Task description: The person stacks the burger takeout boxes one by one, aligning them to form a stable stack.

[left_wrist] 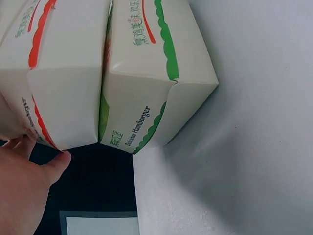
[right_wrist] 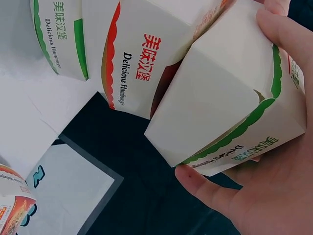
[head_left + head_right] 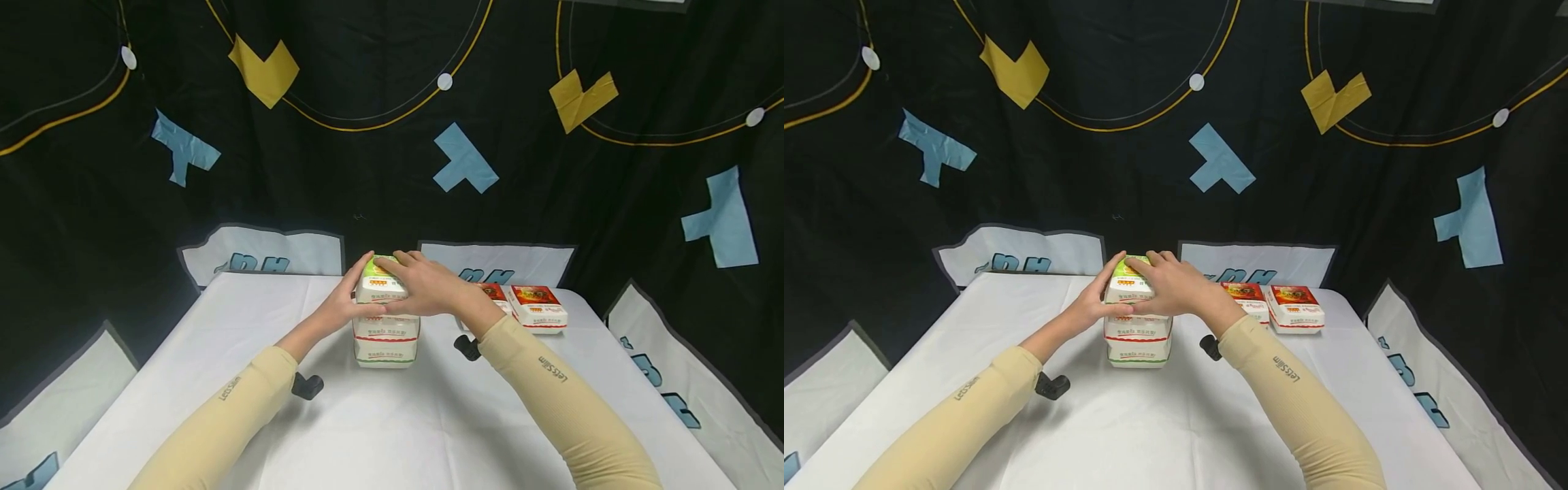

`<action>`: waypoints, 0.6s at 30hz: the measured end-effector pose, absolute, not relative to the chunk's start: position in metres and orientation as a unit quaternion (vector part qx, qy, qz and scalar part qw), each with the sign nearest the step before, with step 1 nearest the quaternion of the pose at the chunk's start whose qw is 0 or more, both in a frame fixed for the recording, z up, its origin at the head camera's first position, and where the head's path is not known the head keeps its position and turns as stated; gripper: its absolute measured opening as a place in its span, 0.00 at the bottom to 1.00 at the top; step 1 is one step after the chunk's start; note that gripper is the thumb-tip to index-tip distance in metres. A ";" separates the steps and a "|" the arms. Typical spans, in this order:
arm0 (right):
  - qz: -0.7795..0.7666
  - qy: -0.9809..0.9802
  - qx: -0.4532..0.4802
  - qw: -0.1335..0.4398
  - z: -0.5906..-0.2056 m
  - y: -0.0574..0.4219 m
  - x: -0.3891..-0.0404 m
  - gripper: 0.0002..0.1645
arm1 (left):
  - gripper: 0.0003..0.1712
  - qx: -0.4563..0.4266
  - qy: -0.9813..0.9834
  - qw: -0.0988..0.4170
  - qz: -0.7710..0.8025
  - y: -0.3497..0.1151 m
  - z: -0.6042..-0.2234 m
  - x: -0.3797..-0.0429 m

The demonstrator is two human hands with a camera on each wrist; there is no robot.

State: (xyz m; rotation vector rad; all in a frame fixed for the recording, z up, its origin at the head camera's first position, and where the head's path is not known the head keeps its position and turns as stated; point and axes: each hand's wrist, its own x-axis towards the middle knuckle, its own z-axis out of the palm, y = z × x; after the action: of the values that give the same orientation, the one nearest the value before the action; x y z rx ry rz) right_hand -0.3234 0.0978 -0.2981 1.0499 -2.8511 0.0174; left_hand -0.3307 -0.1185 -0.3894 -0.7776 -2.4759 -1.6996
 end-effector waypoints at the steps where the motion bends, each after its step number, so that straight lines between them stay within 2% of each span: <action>1: 0.006 -0.937 0.346 0.052 -0.298 0.098 -0.323 0.54 | 0.59 -0.251 -0.799 0.018 -0.547 -0.119 -0.389 -0.330; 11: 0.007 -0.939 0.343 0.036 -0.296 0.098 -0.322 0.55 | 0.58 -0.252 -0.798 0.009 -0.547 -0.118 -0.360 -0.304; 18: 0.026 -0.937 0.347 0.019 -0.294 0.101 -0.322 0.56 | 0.59 -0.252 -0.803 0.015 -0.540 -0.118 -0.359 -0.304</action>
State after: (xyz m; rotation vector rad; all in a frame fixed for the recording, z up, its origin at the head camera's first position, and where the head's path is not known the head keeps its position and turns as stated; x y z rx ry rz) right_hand -0.3216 0.1011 -0.2937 1.0770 -2.9086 0.0813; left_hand -0.3035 -0.1183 -0.3590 -0.7849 -2.4970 -1.6809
